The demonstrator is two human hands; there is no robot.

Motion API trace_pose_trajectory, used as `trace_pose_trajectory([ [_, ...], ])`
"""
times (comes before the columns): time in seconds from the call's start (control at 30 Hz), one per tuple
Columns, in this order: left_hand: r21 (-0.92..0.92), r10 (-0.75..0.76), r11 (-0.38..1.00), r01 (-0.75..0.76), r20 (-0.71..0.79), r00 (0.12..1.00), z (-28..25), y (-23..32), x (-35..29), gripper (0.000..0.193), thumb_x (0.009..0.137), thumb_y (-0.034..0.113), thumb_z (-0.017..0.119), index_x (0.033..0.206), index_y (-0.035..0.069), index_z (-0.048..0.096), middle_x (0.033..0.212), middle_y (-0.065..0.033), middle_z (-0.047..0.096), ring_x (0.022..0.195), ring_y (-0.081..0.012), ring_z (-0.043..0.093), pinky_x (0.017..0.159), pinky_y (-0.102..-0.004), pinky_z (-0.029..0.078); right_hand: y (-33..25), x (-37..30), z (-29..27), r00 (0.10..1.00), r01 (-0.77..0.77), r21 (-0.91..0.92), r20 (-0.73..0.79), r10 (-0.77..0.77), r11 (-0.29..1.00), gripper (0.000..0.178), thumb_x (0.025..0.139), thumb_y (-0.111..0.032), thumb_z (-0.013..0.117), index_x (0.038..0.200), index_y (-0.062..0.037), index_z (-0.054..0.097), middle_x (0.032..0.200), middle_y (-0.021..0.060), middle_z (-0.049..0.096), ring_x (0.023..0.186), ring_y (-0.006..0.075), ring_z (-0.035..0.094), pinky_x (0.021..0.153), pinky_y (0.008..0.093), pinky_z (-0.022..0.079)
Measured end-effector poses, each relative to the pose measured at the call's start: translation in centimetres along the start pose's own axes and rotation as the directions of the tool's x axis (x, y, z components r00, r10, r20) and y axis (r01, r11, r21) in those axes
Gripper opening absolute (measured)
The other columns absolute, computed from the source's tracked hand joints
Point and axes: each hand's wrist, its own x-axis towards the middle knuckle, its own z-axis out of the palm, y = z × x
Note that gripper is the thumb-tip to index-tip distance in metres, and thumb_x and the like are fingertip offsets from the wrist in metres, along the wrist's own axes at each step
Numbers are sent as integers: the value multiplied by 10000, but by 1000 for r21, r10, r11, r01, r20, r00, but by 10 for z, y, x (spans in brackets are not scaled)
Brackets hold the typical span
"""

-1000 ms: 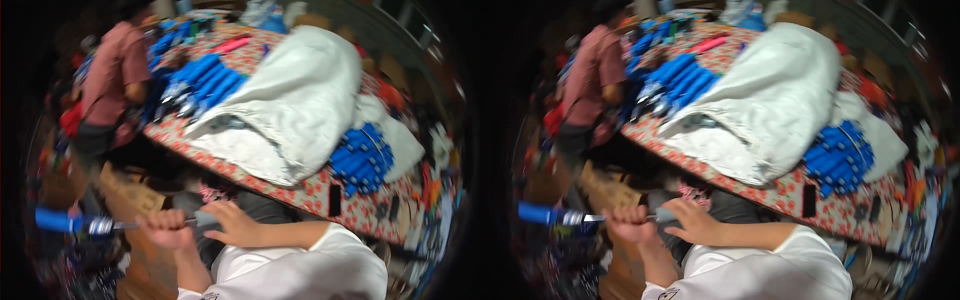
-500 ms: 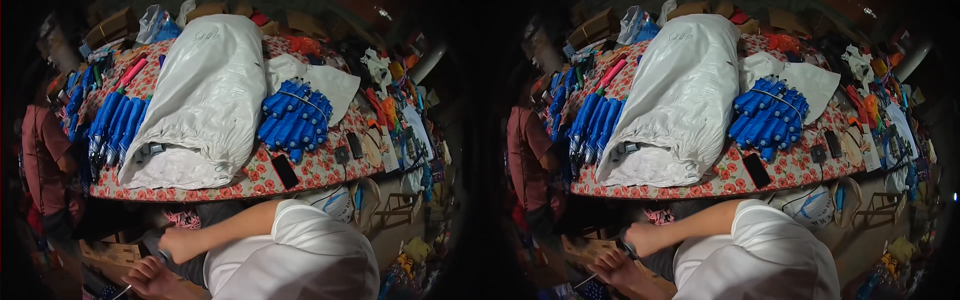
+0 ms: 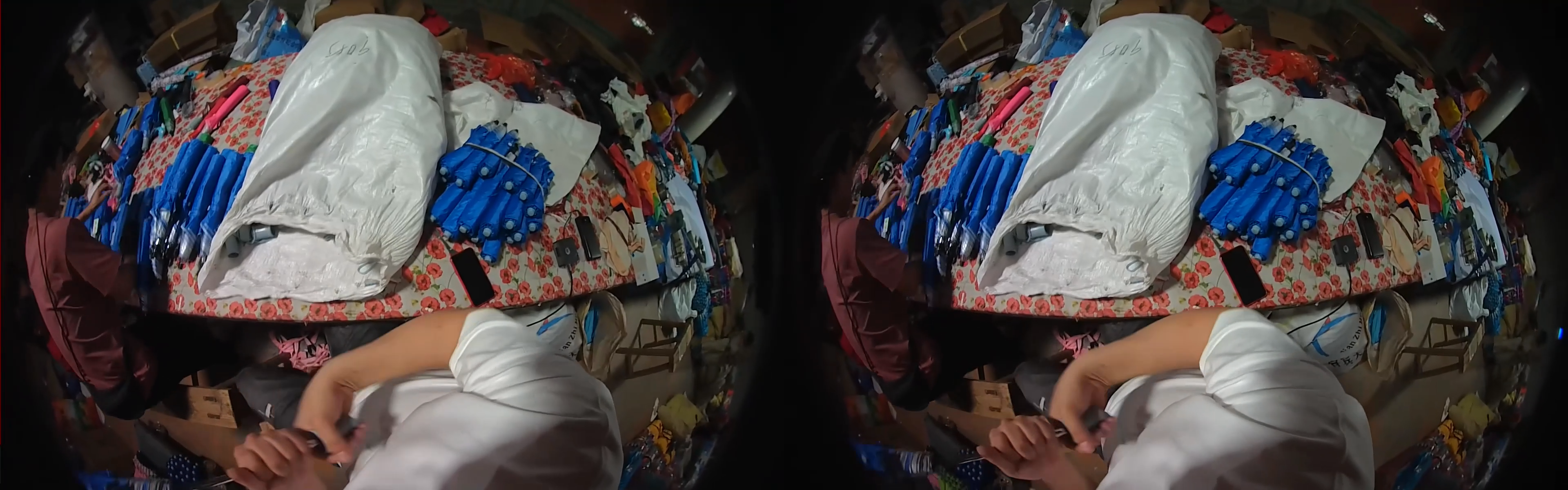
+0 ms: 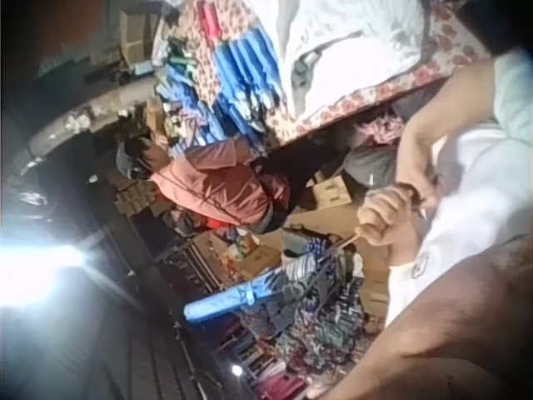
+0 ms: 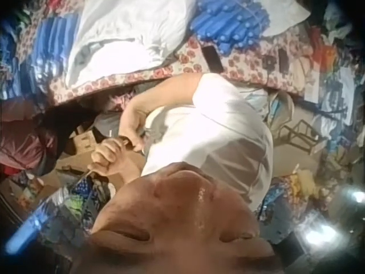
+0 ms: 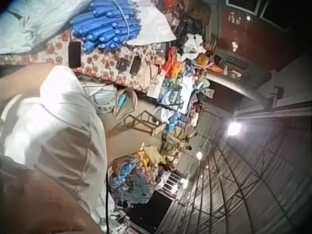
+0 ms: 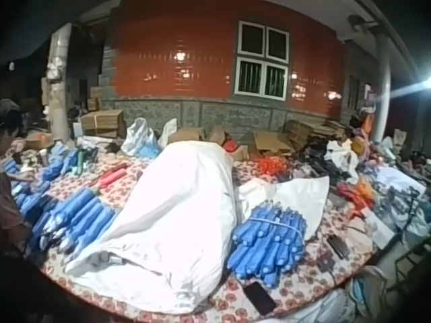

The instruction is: Assembling components of blue umbrellas at a production table.

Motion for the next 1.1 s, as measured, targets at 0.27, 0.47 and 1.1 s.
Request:
trace_pose_trajectory([
  [0.27,132,178,981,-142,-317,932,-14,-8,11,566,1040,399,295,524,176,240,431,35,217,386,-86,158,405,-252,197,-35,9,-5,767,-78,-480,-589,-255,874,275,571,-66,725,818,-27,613,788,102,643,678,288,583,630,363,479],
  [0.47,53,-86,995,79,153,985,-12,10,4,555,1045,373,291,524,185,259,402,36,199,365,-92,109,367,-289,171,-68,-10,-42,909,-208,96,388,156,973,169,623,-41,692,762,-31,597,616,71,570,574,256,565,599,324,479],
  [1.1,40,-153,988,152,26,988,-34,-3,-25,585,1017,418,365,497,155,310,407,5,289,367,-128,180,399,-288,218,-28,-11,-16,851,-307,186,492,182,933,219,631,-29,718,832,-23,631,764,38,649,666,157,552,658,248,460],
])
